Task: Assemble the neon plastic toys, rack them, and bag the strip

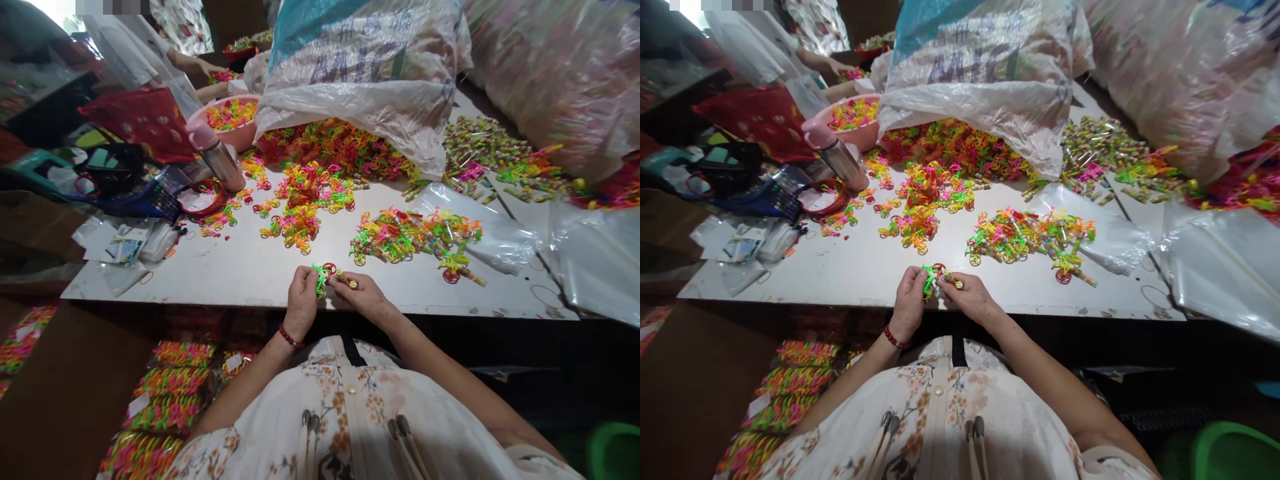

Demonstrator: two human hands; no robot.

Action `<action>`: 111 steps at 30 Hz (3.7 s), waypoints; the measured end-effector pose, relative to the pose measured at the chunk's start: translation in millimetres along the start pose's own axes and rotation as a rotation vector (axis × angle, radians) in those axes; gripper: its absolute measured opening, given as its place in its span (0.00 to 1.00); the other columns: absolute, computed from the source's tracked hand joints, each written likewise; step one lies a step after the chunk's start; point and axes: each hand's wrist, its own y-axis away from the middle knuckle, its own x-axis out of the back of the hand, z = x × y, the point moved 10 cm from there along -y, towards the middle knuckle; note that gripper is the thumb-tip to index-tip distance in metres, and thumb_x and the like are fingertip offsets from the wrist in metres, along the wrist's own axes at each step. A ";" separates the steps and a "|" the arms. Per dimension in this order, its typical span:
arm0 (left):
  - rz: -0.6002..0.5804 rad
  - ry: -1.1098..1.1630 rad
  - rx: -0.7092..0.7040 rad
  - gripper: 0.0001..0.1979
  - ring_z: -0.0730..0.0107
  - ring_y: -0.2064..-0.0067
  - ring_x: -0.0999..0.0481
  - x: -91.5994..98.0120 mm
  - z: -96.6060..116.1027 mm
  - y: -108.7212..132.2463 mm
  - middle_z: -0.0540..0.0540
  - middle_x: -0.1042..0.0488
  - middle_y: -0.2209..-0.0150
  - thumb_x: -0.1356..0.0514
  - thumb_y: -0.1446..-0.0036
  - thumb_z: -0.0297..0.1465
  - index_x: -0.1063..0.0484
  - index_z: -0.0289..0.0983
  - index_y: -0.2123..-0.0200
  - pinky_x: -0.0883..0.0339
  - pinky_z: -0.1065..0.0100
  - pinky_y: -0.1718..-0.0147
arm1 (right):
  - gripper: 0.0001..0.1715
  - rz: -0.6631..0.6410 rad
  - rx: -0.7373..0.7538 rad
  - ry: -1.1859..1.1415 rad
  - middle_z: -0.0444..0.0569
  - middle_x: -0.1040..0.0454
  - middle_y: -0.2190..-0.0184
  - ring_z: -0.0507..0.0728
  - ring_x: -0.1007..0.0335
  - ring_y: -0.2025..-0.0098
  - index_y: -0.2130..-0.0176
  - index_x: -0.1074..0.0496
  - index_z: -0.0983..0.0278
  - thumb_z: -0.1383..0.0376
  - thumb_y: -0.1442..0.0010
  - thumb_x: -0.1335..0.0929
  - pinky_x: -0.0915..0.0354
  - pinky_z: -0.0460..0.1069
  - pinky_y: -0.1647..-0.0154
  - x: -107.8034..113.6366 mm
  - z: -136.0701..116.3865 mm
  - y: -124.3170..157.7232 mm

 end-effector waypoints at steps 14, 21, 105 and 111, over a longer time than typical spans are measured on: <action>0.040 -0.103 -0.048 0.11 0.72 0.73 0.40 3.5 3.8 -1.3 0.54 0.39 0.76 0.46 0.38 0.37 0.38 0.39 0.72 0.45 0.71 0.71 | 0.19 -0.089 0.245 0.282 0.40 0.41 0.80 0.49 0.47 0.76 0.76 0.36 0.64 0.56 0.38 0.37 0.49 0.45 0.74 -15.4 -25.0 11.1; -0.043 -0.078 -0.044 0.15 0.73 0.74 0.39 -4.2 14.7 -17.2 0.53 0.36 0.75 0.51 0.35 0.44 0.37 0.40 0.67 0.43 0.71 0.72 | 0.18 0.035 0.274 0.364 0.43 0.31 0.77 0.52 0.38 0.74 0.72 0.30 0.63 0.56 0.37 0.38 0.42 0.46 0.72 14.1 -31.6 9.6; 0.145 0.188 0.181 0.14 0.79 0.82 0.42 -10.2 -19.9 1.9 0.58 0.41 0.82 0.44 0.42 0.42 0.42 0.40 0.72 0.47 0.75 0.83 | 0.17 0.033 0.433 0.557 0.48 0.26 0.73 0.53 0.34 0.72 0.68 0.30 0.64 0.61 0.32 0.40 0.40 0.47 0.68 -19.5 -35.1 18.3; -0.039 0.017 0.088 0.19 0.76 0.81 0.41 -21.5 10.7 -18.8 0.55 0.38 0.80 0.53 0.36 0.48 0.40 0.40 0.69 0.44 0.72 0.81 | 0.16 0.204 0.478 0.515 0.49 0.21 0.68 0.54 0.26 0.68 0.60 0.24 0.64 0.59 0.34 0.38 0.33 0.47 0.66 34.9 -57.8 16.0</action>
